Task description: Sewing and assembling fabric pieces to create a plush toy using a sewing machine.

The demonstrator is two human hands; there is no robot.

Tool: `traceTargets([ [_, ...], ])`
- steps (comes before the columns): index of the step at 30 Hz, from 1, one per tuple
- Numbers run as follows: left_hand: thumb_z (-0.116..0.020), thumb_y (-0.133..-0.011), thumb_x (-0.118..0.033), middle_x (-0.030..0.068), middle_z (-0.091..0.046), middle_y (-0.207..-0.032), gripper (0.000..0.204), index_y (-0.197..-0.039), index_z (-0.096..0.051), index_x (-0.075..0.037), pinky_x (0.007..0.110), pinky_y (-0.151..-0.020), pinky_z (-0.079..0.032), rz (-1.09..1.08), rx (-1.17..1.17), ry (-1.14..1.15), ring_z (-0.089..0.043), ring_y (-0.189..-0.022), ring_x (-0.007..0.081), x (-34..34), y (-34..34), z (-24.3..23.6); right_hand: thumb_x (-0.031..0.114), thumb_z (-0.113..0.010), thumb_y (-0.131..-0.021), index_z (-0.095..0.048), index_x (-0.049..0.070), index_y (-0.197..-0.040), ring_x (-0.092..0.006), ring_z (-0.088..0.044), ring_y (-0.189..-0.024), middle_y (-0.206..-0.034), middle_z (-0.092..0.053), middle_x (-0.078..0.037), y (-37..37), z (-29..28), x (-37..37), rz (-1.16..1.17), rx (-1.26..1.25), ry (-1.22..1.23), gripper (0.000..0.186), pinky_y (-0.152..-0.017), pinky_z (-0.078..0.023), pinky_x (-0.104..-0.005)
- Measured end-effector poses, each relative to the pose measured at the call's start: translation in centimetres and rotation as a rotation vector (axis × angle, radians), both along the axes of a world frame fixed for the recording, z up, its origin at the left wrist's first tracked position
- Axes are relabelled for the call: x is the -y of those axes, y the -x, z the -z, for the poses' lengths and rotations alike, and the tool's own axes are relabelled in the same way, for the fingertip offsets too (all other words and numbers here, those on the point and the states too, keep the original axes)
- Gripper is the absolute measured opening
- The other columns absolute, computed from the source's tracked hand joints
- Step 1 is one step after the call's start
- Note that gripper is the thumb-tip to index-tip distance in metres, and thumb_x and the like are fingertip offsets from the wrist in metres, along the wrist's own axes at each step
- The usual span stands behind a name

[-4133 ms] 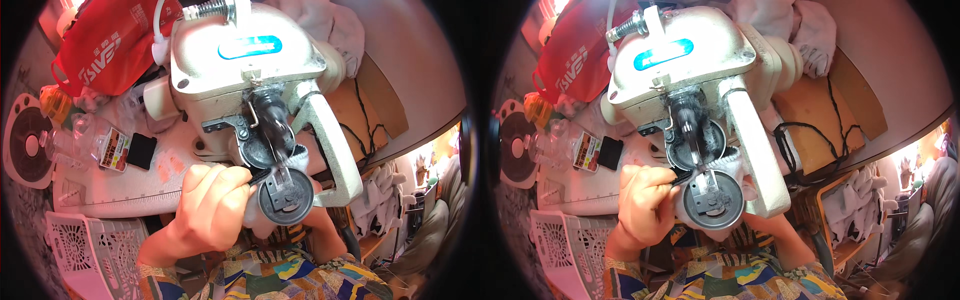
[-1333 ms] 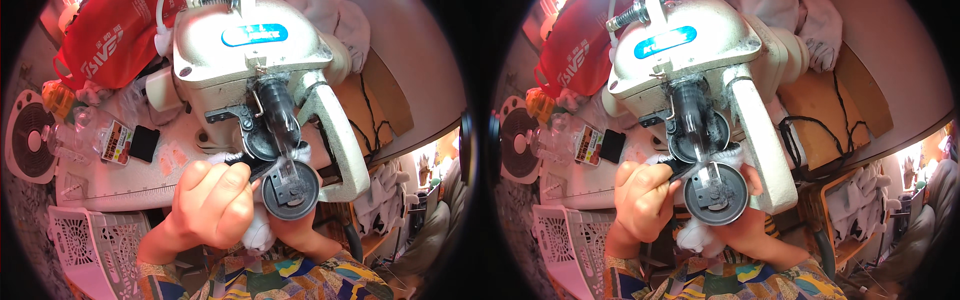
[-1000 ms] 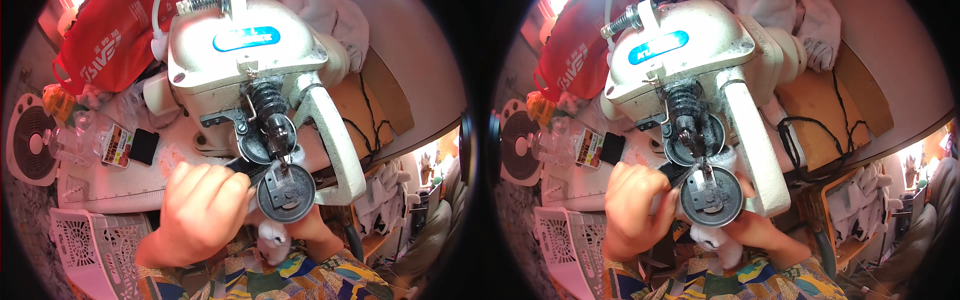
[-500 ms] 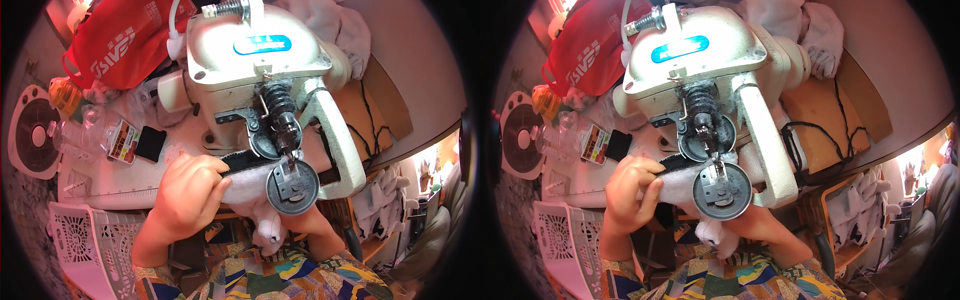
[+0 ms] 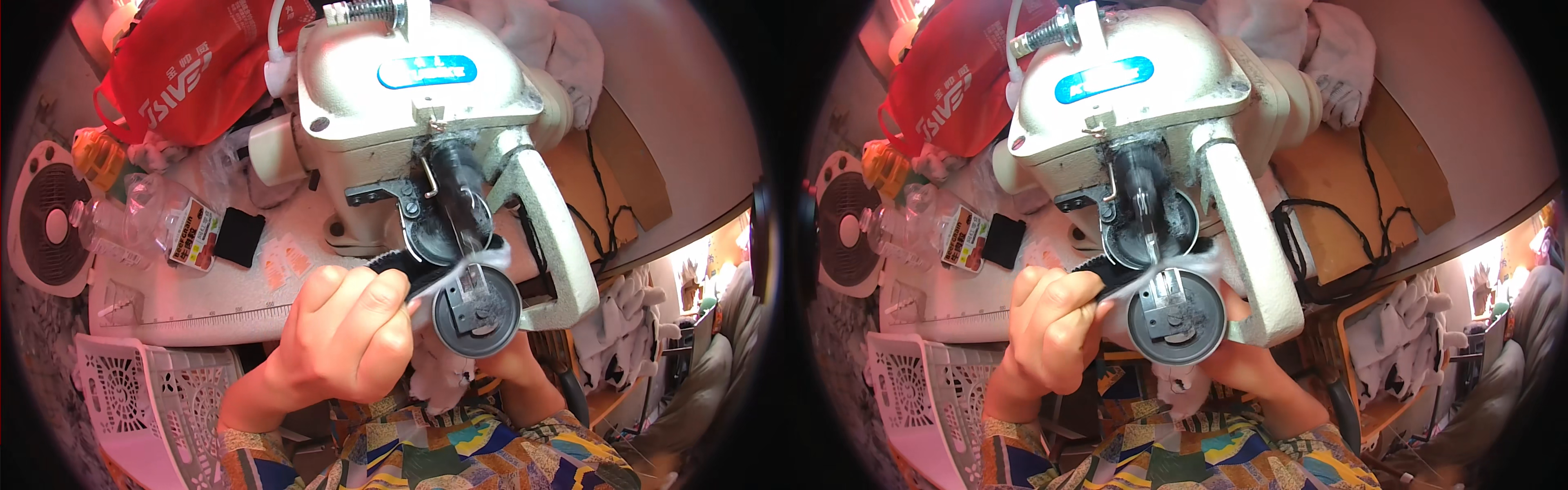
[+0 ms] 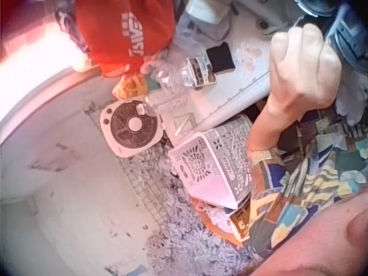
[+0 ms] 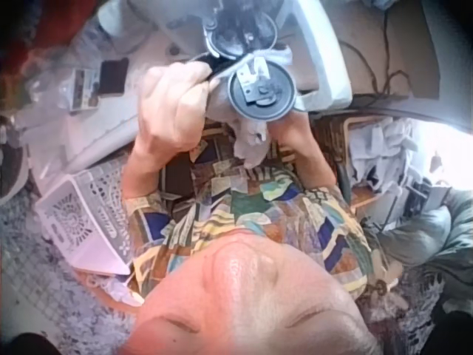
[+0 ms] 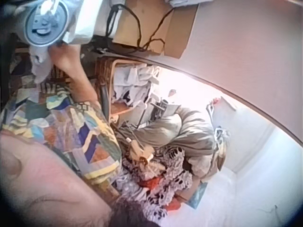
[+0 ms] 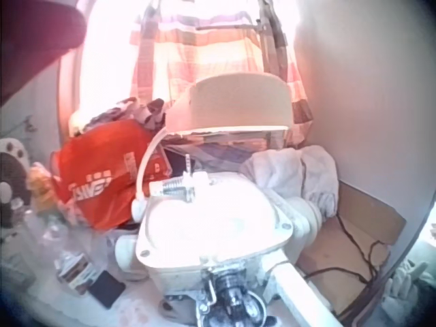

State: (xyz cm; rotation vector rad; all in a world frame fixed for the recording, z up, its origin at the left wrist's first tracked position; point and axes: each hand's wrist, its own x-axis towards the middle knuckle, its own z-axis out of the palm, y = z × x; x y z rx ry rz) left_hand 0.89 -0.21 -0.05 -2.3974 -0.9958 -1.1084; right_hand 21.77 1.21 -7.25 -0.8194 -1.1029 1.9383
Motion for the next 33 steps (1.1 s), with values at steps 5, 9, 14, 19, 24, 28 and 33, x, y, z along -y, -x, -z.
traceTargets([
  [5, -0.069, -0.075, 0.009, 0.0141, -0.061, -0.086, 0.032, -0.096, -0.047, 0.0, 0.038, -0.059, -0.038, -0.018, 0.075, 0.15, -0.054, -0.063, 0.0242, 0.2, -0.7, -0.5, 0.003, -0.072, -0.082, -0.044, 0.001, -0.135, -0.0169, -0.053, -0.118, -0.13, -0.054, -0.011, -0.8, 0.4, -0.6, -0.001, 0.166, -0.383, 0.06, -0.101, -0.043, -0.0342],
  [9, -0.066, -0.075, -0.001, 0.0131, -0.061, -0.082, 0.019, -0.088, -0.053, 0.002, 0.039, -0.062, -0.04, -0.014, 0.081, 0.385, -0.057, -0.068, 0.0265, 0.5, -0.1, -2.4, 0.002, -0.07, -0.083, -0.046, 0.003, -0.136, -0.0174, -0.052, -0.119, -0.133, -0.053, -0.01, -1.8, 1.8, -0.7, -0.013, 0.279, -0.562, 0.058, -0.101, -0.042, -0.0339],
  [14, -0.061, -0.069, -0.001, 0.0147, -0.059, -0.082, 0.011, -0.08, -0.058, 0.001, 0.037, -0.064, -0.045, 0.175, 0.39, 0.746, -0.057, -0.07, 0.0313, -0.4, 1.9, -2.6, 0.001, -0.067, -0.085, -0.05, 0.003, -0.132, -0.0186, -0.053, -0.119, -0.13, -0.055, -0.01, -2.1, 2.8, -0.4, -0.03, 0.274, -0.384, 0.05, -0.1, -0.043, -0.0349],
  [19, -0.063, -0.07, 0.001, 0.0128, -0.06, -0.083, 0.012, -0.081, -0.058, -0.001, 0.036, -0.061, -0.047, 0.235, 0.301, 0.638, -0.058, -0.068, 0.0294, -0.8, 2.2, -2.4, 0.0, -0.064, -0.085, -0.052, 0.004, -0.127, -0.0186, -0.054, -0.116, -0.124, -0.057, -0.01, -1.7, 2.5, -0.5, -0.037, 0.303, -0.362, 0.044, -0.097, -0.044, -0.0354],
  [24, -0.068, -0.07, 0.003, 0.0108, -0.061, -0.085, 0.016, -0.082, -0.059, -0.001, 0.033, -0.057, -0.049, 0.017, 0.232, 0.406, -0.061, -0.067, 0.0271, 0.2, 1.6, -1.7, -0.002, -0.066, -0.083, -0.053, 0.005, -0.123, -0.0166, -0.056, -0.11, -0.119, -0.058, -0.009, -1.2, 3.6, -0.5, 0.006, 0.143, -0.495, 0.042, -0.092, -0.045, -0.032],
  [28, -0.071, -0.071, 0.002, 0.012, -0.062, -0.086, 0.022, -0.086, -0.056, 0.0, 0.032, -0.055, -0.049, -0.016, 0.189, 0.305, -0.062, -0.067, 0.0276, 0.5, 1.7, -1.1, -0.002, -0.068, -0.081, -0.053, 0.004, -0.118, -0.014, -0.056, -0.104, -0.114, -0.058, -0.006, -0.9, 3.4, -1.1, -0.011, 0.16, -0.527, 0.041, -0.089, -0.045, -0.0291],
  [33, -0.07, -0.076, 0.005, 0.0156, -0.064, -0.089, 0.025, -0.093, -0.053, -0.001, 0.031, -0.058, -0.05, -0.056, 0.114, 0.234, -0.064, -0.068, 0.027, 1.1, 1.5, -0.7, -0.003, -0.07, -0.079, -0.053, 0.004, -0.114, -0.0107, -0.055, -0.098, -0.108, -0.057, -0.002, -0.6, 2.9, -1.4, 0.0, 0.089, -0.443, 0.04, -0.085, -0.045, -0.0265],
])
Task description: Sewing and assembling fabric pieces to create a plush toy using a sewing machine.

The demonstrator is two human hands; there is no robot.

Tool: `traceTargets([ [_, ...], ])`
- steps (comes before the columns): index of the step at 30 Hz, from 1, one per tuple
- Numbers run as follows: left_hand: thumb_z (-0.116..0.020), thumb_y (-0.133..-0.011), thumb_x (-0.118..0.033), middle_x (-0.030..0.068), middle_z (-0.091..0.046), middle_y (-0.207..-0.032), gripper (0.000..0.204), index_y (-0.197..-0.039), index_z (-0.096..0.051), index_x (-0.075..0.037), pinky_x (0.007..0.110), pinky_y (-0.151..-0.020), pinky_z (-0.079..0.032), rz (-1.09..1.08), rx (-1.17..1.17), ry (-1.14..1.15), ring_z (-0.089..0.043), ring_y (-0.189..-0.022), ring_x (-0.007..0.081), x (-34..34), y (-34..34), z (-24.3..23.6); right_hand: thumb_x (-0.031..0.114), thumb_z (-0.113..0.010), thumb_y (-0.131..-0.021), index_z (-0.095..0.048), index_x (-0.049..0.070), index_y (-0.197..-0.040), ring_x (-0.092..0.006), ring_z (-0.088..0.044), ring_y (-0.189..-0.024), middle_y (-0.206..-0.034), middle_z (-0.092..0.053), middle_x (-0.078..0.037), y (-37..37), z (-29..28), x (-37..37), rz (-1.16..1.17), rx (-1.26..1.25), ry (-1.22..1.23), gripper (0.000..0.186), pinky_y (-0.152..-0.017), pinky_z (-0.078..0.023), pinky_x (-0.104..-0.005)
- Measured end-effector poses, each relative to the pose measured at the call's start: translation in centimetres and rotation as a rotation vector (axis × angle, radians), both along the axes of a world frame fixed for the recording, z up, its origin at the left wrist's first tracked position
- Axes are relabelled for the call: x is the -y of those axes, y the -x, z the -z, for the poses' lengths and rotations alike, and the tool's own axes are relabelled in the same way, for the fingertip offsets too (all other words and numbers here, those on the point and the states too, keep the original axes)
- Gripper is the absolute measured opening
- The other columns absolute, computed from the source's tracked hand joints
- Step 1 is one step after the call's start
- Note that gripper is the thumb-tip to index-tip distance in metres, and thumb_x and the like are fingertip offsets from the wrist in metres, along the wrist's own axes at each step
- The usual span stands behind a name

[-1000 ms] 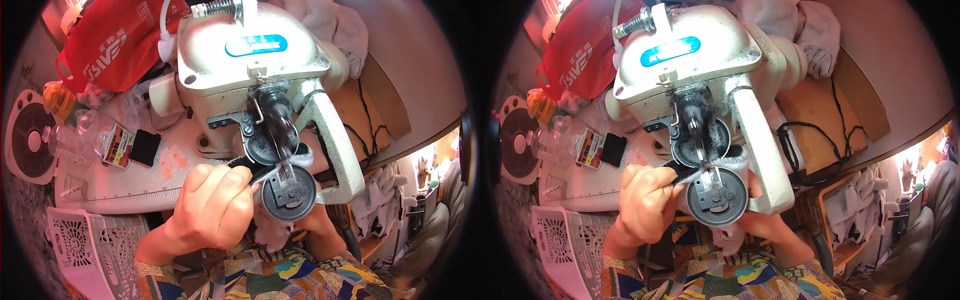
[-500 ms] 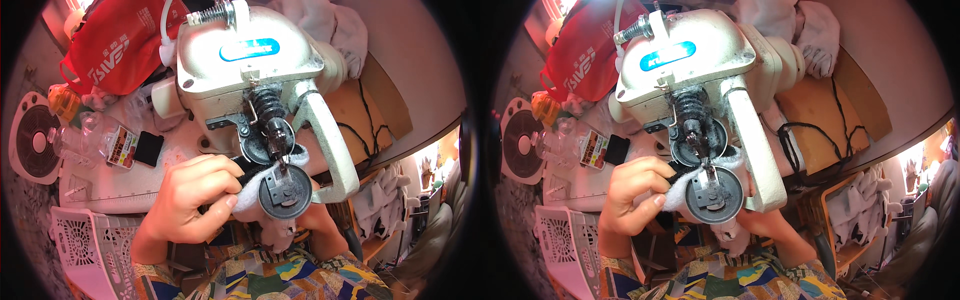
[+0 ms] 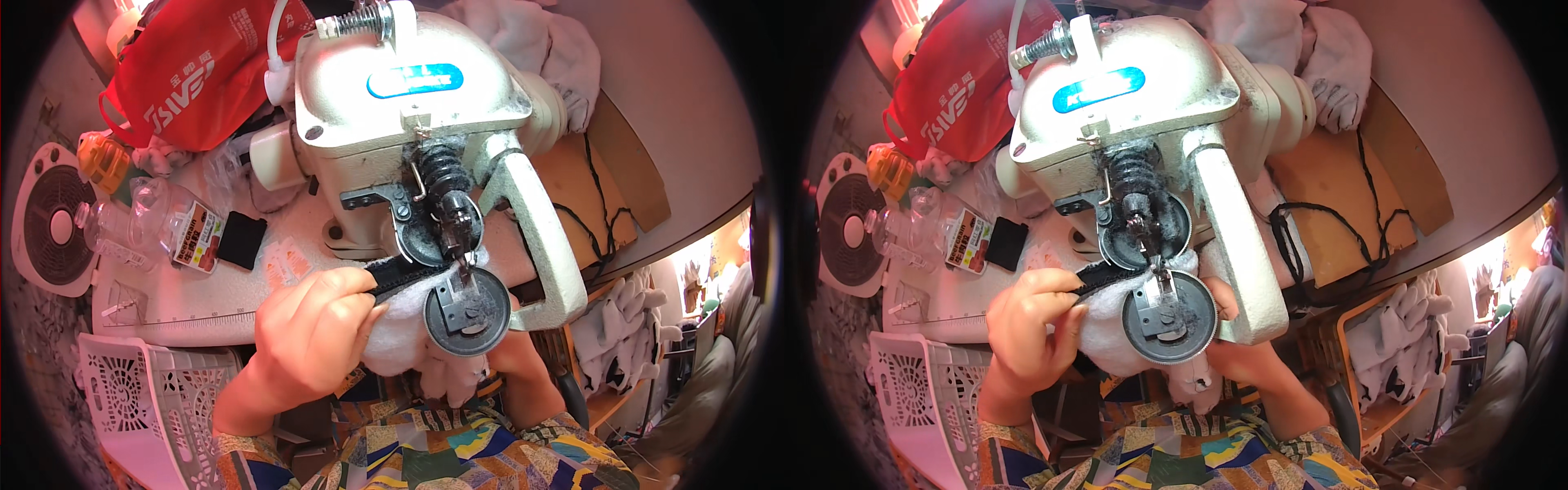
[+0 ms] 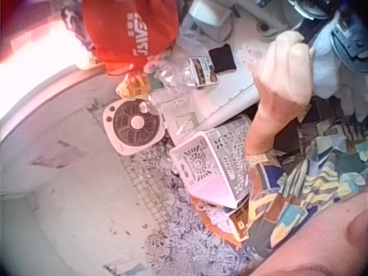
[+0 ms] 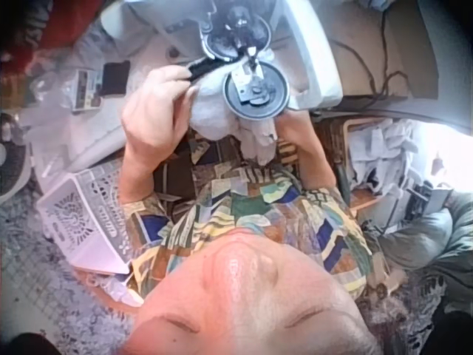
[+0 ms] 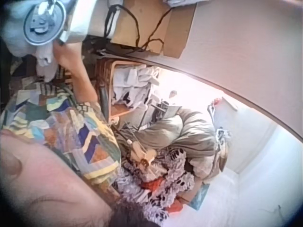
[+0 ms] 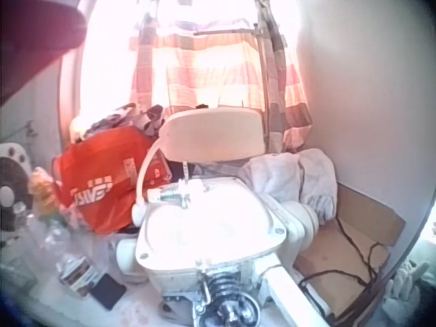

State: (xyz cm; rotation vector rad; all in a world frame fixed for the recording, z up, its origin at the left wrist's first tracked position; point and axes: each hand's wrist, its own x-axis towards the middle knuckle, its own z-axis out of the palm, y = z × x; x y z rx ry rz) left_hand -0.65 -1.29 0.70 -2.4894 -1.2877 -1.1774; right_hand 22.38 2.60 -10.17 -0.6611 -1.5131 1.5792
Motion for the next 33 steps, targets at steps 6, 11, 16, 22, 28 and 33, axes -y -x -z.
traceTargets([
  [6, -0.071, -0.075, 0.007, 0.0174, -0.064, -0.088, 0.03, -0.097, -0.051, 0.001, 0.033, -0.052, -0.05, 0.014, -0.069, -0.131, -0.064, -0.066, 0.0279, -0.1, -1.2, 0.3, -0.001, -0.069, -0.082, -0.049, 0.003, -0.123, -0.0087, -0.054, -0.094, -0.101, -0.056, 0.0, -1.3, 3.1, -0.3, 0.052, 0.115, 0.015, 0.045, -0.081, -0.045, -0.0239],
  [11, -0.07, -0.073, 0.005, 0.0182, -0.063, -0.088, 0.027, -0.095, -0.054, 0.004, 0.033, -0.051, -0.049, 0.009, -0.059, -0.186, -0.062, -0.065, 0.0269, -0.9, -2.3, 0.4, 0.003, -0.069, -0.084, -0.047, 0.001, -0.125, -0.0089, -0.056, -0.099, -0.107, -0.058, -0.005, -2.2, 1.9, -0.4, 0.104, 0.19, 0.223, 0.046, -0.083, -0.047, -0.0235],
  [16, -0.066, -0.073, 0.002, 0.0175, -0.062, -0.084, 0.02, -0.09, -0.057, 0.007, 0.031, -0.049, -0.045, -0.02, 0.021, -0.227, -0.059, -0.061, 0.026, -1.3, -2.7, 1.0, 0.009, -0.077, -0.078, -0.043, 0.001, -0.129, -0.0149, -0.055, -0.107, -0.112, -0.057, -0.01, -1.7, 0.2, -0.7, 0.183, -0.058, 0.147, 0.062, -0.092, -0.046, -0.0316],
  [22, -0.065, -0.073, 0.007, 0.0135, -0.06, -0.079, 0.018, -0.09, -0.06, 0.004, 0.032, -0.059, -0.048, 0.103, 0.214, 0.428, -0.06, -0.066, 0.0291, 0.1, -1.4, -3.2, 0.004, -0.07, -0.08, -0.036, -0.003, -0.133, -0.0196, -0.048, -0.117, -0.126, -0.045, -0.013, -1.3, -2.5, 1.9, 0.252, -0.053, -0.058, 0.062, -0.101, -0.038, -0.0344],
  [28, -0.067, -0.074, 0.01, 0.0117, -0.06, -0.075, 0.017, -0.087, -0.06, 0.001, 0.031, -0.057, -0.046, 0.057, 0.338, 0.378, -0.057, -0.062, 0.0242, -0.1, -1.1, -1.9, 0.003, -0.062, -0.084, -0.036, -0.002, -0.138, -0.0184, -0.049, -0.118, -0.128, -0.051, -0.012, -1.0, -1.9, 2.0, 0.195, -0.038, -0.038, 0.06, -0.1, -0.04, -0.0364],
  [33, -0.071, -0.074, 0.009, 0.0112, -0.059, -0.072, 0.03, -0.094, -0.051, 0.001, 0.03, -0.054, -0.044, 0.017, 0.275, 0.144, -0.057, -0.06, 0.0222, 0.2, -1.1, 0.2, 0.028, -0.063, -0.091, -0.027, -0.005, -0.137, -0.0201, -0.055, -0.115, -0.126, -0.054, -0.016, -0.9, -1.9, 1.9, 0.184, 0.0, -0.05, 0.068, -0.098, -0.043, -0.0337],
])
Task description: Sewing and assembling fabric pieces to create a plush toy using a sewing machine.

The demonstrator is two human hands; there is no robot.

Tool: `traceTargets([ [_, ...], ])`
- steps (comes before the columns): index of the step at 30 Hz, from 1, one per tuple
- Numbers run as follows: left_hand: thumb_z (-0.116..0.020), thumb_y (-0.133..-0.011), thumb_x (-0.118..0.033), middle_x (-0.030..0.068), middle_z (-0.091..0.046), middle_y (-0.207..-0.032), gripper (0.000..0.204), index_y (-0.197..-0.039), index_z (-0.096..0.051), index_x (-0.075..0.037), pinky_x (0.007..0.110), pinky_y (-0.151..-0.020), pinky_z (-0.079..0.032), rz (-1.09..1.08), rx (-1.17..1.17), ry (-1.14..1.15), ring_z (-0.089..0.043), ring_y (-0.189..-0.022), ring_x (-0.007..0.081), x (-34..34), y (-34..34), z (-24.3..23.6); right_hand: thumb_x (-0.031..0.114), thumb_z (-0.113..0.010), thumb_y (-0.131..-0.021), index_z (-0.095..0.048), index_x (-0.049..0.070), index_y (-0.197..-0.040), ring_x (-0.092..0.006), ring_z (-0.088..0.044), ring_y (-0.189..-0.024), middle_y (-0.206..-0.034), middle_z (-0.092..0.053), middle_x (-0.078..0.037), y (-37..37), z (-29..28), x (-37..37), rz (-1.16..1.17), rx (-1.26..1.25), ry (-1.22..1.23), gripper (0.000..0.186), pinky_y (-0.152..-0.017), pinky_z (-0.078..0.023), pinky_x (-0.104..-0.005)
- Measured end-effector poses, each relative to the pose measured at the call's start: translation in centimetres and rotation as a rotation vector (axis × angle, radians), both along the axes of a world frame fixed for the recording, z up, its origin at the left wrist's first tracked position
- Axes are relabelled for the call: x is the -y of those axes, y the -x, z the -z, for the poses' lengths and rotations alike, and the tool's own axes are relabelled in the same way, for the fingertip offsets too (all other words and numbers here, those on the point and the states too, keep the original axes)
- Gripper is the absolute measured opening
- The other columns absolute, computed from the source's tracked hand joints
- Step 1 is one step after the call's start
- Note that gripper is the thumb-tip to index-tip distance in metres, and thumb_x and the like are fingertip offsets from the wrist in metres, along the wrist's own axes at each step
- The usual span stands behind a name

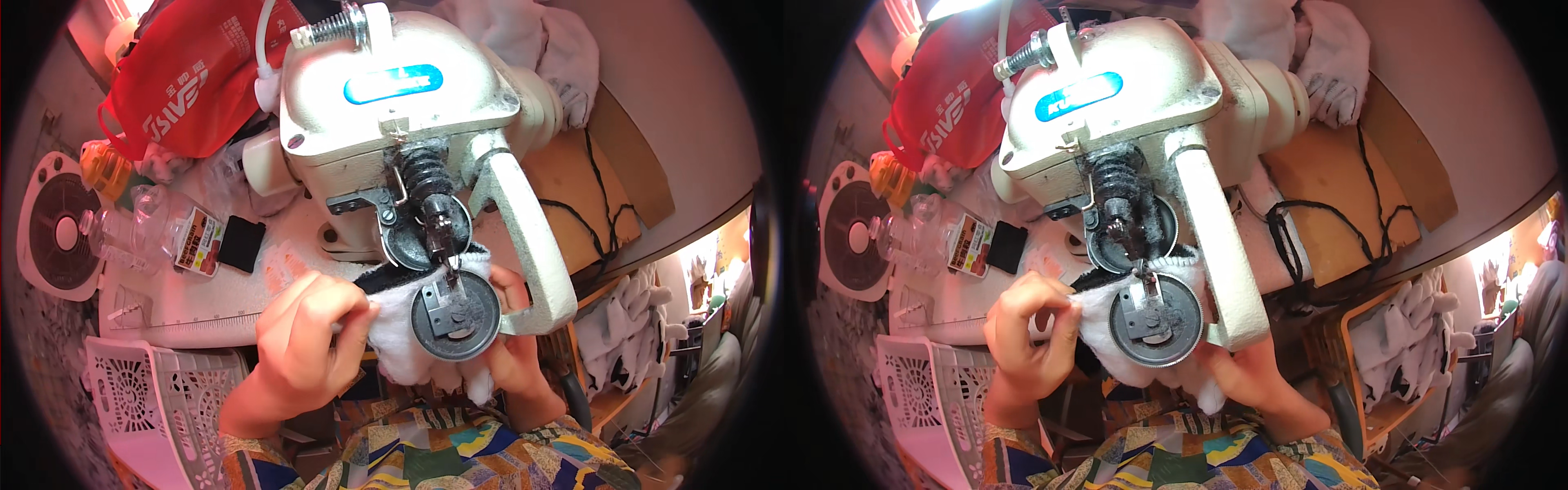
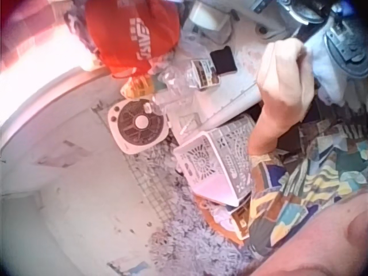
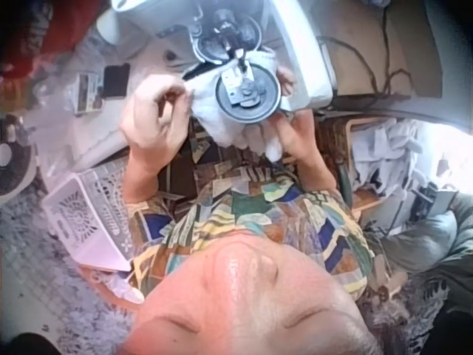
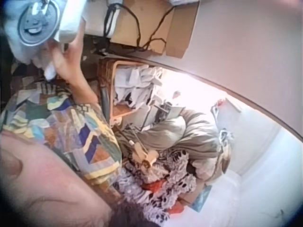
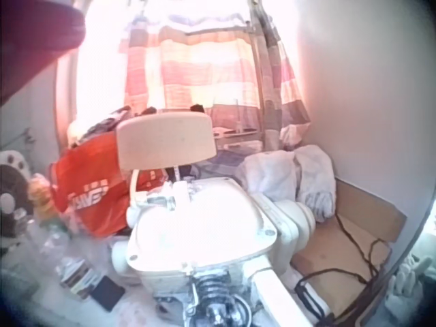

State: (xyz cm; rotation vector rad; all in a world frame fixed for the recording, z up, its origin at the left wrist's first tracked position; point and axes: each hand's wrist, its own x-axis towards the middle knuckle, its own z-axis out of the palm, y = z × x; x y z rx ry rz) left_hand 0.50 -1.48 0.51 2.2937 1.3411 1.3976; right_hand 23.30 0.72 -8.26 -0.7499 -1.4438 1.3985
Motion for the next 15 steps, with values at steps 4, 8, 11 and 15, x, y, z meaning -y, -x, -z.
traceTargets([
  [4, -0.073, -0.076, 0.007, 0.012, -0.061, -0.08, 0.037, -0.1, -0.046, -0.001, 0.026, -0.055, -0.044, 0.167, 0.276, 0.068, -0.058, -0.068, 0.0172, 0.1, 0.3, 1.2, 0.034, -0.065, -0.09, -0.027, -0.005, -0.137, -0.0195, -0.056, -0.115, -0.126, -0.054, -0.016, 0.2, 0.0, -0.1, 0.01, -0.071, -0.004, 0.072, -0.098, -0.044, -0.0334],
  [8, -0.072, -0.077, 0.007, 0.0132, -0.062, -0.087, 0.039, -0.103, -0.044, -0.002, 0.024, -0.058, -0.045, 0.265, 0.408, 0.188, -0.06, -0.076, 0.015, 0.8, 0.8, 2.2, 0.041, -0.067, -0.087, -0.028, -0.005, -0.137, -0.019, -0.056, -0.113, -0.125, -0.054, -0.014, 0.8, 0.4, 0.0, 0.09, -0.053, 0.025, 0.078, -0.097, -0.044, -0.0326],
  [11, -0.074, -0.075, 0.007, 0.0117, -0.064, -0.083, 0.037, -0.098, -0.047, -0.003, 0.026, -0.056, -0.044, 0.096, 0.309, 0.123, -0.062, -0.068, 0.0178, 0.9, 1.0, 2.4, 0.043, -0.069, -0.086, -0.029, -0.004, -0.137, -0.0183, -0.056, -0.112, -0.124, -0.054, -0.013, 1.0, 0.0, -0.2, 0.059, -0.047, 0.014, 0.08, -0.096, -0.045, -0.0322],
  [15, -0.074, -0.073, 0.0, 0.0114, -0.068, -0.082, 0.03, -0.091, -0.051, -0.005, 0.027, -0.052, -0.039, -0.094, -0.212, -0.287, -0.062, -0.06, 0.0199, 0.0, 1.8, 1.5, 0.011, -0.069, -0.083, -0.042, -0.004, -0.132, -0.0212, -0.05, -0.12, -0.128, -0.052, -0.013, 1.1, -0.1, -0.2, 0.071, -0.185, -0.039, 0.059, -0.1, -0.04, -0.0336],
])
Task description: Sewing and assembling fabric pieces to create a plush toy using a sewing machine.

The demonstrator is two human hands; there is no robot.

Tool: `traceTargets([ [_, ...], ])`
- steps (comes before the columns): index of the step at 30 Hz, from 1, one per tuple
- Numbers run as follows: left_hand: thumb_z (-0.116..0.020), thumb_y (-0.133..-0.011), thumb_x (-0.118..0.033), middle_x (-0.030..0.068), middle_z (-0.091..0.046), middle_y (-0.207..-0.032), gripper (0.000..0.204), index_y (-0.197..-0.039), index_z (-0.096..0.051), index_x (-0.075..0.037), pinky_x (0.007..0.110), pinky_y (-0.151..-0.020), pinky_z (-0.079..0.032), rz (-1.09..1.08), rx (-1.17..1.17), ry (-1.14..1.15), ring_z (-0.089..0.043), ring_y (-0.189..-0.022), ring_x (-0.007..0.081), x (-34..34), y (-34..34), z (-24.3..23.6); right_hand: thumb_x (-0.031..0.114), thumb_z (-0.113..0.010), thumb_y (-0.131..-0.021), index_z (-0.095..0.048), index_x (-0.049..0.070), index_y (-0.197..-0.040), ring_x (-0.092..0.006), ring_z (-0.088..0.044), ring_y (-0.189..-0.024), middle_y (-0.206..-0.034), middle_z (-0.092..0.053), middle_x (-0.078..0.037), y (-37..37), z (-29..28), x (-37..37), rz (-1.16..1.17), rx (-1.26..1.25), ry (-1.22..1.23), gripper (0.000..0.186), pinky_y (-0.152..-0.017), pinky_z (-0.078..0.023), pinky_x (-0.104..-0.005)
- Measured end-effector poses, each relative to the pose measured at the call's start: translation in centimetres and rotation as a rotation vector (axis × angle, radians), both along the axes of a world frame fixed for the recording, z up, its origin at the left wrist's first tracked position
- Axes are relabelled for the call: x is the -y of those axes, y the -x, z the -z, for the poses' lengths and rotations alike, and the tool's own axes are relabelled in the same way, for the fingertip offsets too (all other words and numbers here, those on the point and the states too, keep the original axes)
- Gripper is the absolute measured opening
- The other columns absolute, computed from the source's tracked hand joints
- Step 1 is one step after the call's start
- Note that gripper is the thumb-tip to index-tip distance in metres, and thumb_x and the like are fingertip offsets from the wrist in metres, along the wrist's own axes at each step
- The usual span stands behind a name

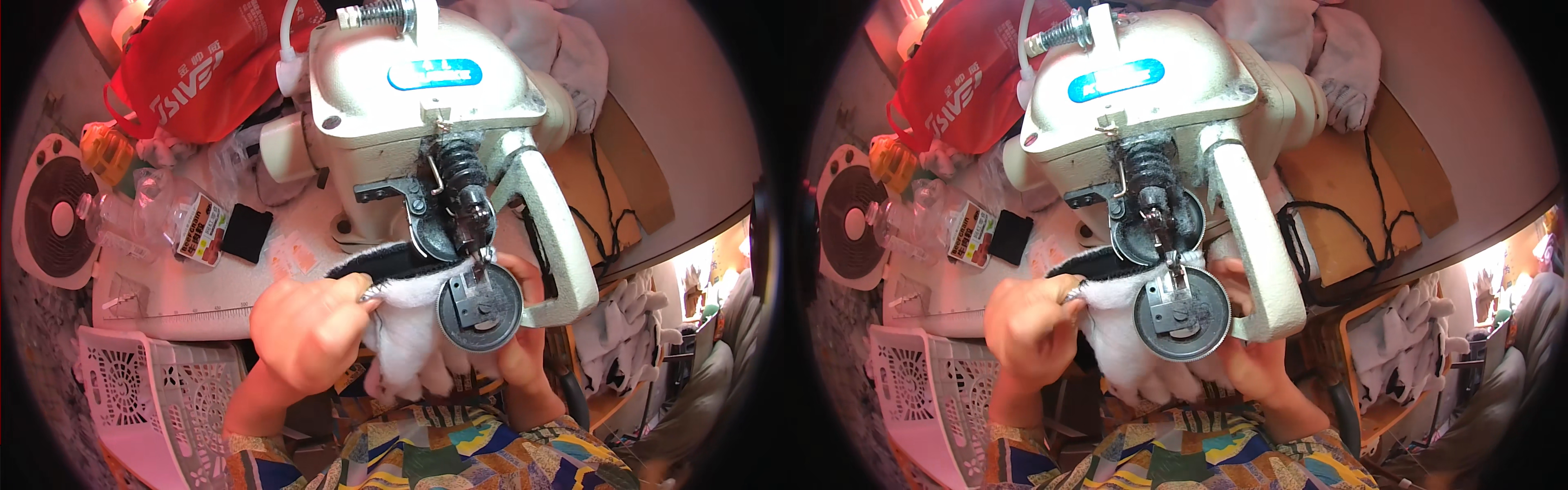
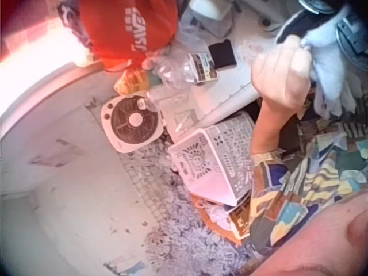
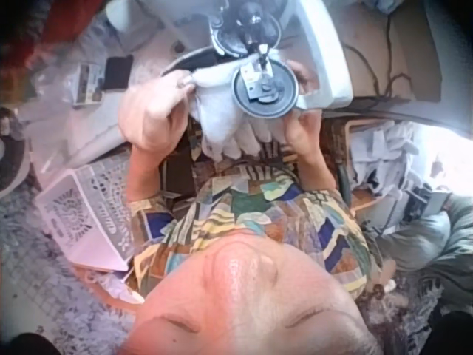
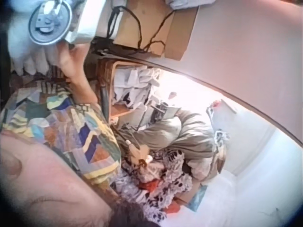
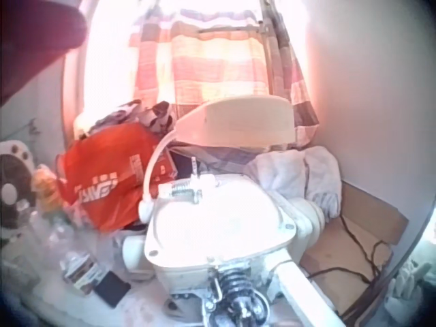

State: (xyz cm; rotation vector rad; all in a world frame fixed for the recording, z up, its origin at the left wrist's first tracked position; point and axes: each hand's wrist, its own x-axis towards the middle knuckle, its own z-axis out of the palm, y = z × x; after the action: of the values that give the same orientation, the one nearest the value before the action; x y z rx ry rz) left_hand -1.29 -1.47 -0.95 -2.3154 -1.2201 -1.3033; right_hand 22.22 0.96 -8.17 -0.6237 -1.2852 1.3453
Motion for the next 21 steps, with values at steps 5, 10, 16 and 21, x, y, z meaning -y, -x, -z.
traceTargets([
  [5, -0.073, -0.076, -0.007, 0.0137, -0.07, -0.088, 0.028, -0.092, -0.05, -0.006, 0.027, -0.051, -0.037, -0.02, -0.081, -0.171, -0.064, -0.063, 0.0182, -0.4, 0.3, 0.8, 0.026, -0.069, -0.085, -0.039, -0.006, -0.132, -0.0207, -0.047, -0.12, -0.129, -0.047, -0.014, -0.6, -0.2, 0.1, 0.338, 0.174, -0.04, 0.064, -0.101, -0.036, -0.0357],
  [10, -0.071, -0.078, -0.001, 0.0114, -0.071, -0.088, 0.028, -0.089, -0.046, -0.009, 0.029, -0.059, -0.042, -0.039, -0.057, -0.065, -0.065, -0.067, 0.02, 0.0, -0.8, 0.1, 0.035, -0.067, -0.087, -0.039, -0.007, -0.131, -0.0201, -0.045, -0.118, -0.129, -0.044, -0.013, -1.2, -0.5, -0.2, 0.511, 0.312, -0.148, 0.067, -0.101, -0.034, -0.0346],
  [16, -0.066, -0.076, -0.01, 0.0137, -0.07, -0.086, 0.018, -0.084, -0.052, -0.005, 0.026, -0.057, -0.038, 0.065, 0.003, -0.141, -0.065, -0.066, 0.0189, -1.6, -1.7, 0.5, 0.03, -0.064, -0.089, -0.039, -0.006, -0.131, -0.0199, -0.046, -0.117, -0.126, -0.046, -0.013, -1.5, -0.6, -0.4, 0.51, 0.273, -0.109, 0.06, -0.101, -0.034, -0.0334],
  [21, -0.065, -0.075, -0.005, 0.0122, -0.069, -0.083, 0.017, -0.084, -0.051, -0.005, 0.026, -0.057, -0.039, 0.079, 0.045, -0.136, -0.065, -0.065, 0.0194, -1.9, -2.2, 0.6, 0.018, -0.053, -0.094, -0.039, -0.005, -0.129, -0.0198, -0.047, -0.115, -0.123, -0.048, -0.014, -1.7, -1.0, -0.8, 0.49, 0.214, -0.138, 0.045, -0.101, -0.035, -0.0332],
])
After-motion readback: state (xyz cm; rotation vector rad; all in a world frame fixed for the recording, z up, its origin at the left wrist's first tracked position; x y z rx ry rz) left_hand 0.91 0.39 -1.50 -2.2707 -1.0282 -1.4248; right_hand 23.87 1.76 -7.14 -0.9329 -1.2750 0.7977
